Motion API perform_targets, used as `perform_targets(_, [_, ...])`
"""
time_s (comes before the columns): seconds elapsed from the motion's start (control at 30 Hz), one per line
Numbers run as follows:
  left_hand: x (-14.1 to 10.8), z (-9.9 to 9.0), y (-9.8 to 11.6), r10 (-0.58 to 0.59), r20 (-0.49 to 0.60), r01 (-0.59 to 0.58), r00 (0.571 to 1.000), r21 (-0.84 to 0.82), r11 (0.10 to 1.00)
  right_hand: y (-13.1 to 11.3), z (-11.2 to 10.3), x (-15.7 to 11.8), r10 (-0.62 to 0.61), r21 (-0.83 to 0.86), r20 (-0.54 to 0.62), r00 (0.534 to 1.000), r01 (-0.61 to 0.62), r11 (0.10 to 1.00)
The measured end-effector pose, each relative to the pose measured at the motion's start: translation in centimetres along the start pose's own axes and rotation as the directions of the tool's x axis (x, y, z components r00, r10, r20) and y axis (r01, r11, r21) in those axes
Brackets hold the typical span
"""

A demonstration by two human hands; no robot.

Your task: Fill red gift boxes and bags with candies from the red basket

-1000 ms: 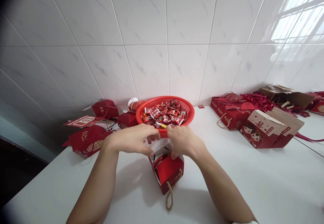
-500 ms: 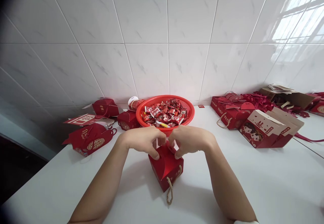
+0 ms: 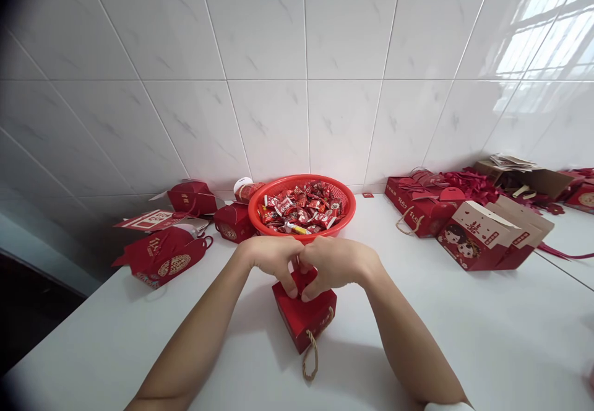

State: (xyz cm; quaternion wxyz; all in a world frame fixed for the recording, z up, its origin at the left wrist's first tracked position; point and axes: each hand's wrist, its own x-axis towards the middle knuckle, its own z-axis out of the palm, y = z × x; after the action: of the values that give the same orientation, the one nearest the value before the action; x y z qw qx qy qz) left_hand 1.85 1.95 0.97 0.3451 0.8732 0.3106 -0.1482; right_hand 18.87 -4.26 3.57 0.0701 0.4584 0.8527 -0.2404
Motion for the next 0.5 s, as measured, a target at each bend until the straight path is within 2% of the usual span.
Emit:
perform_targets(0.13, [0.2, -0.2, -0.5, -0.037, -0.011, 0.037, 0.999, 0.022, 0.999, -0.2, -0.2, -0.3, 0.011, 0.036, -0.034, 0.999, -0.010, 0.999])
perform_targets(0.3, [0.5, -0.1, -0.5, -0.044, -0.047, 0.045, 0.998, 0.019, 0.999, -1.0, 0.0, -0.2, 0.070, -0.005, -0.039, 0.997, -0.070, 0.998])
perform_targets(0.5, [1.1, 0.3, -0.1, -0.111, -0.039, 0.107, 0.993, -0.104, 0.989, -1.0, 1.5, 0.4, 0.131, -0.119, -0.093, 0.987, -0.142, 0.983])
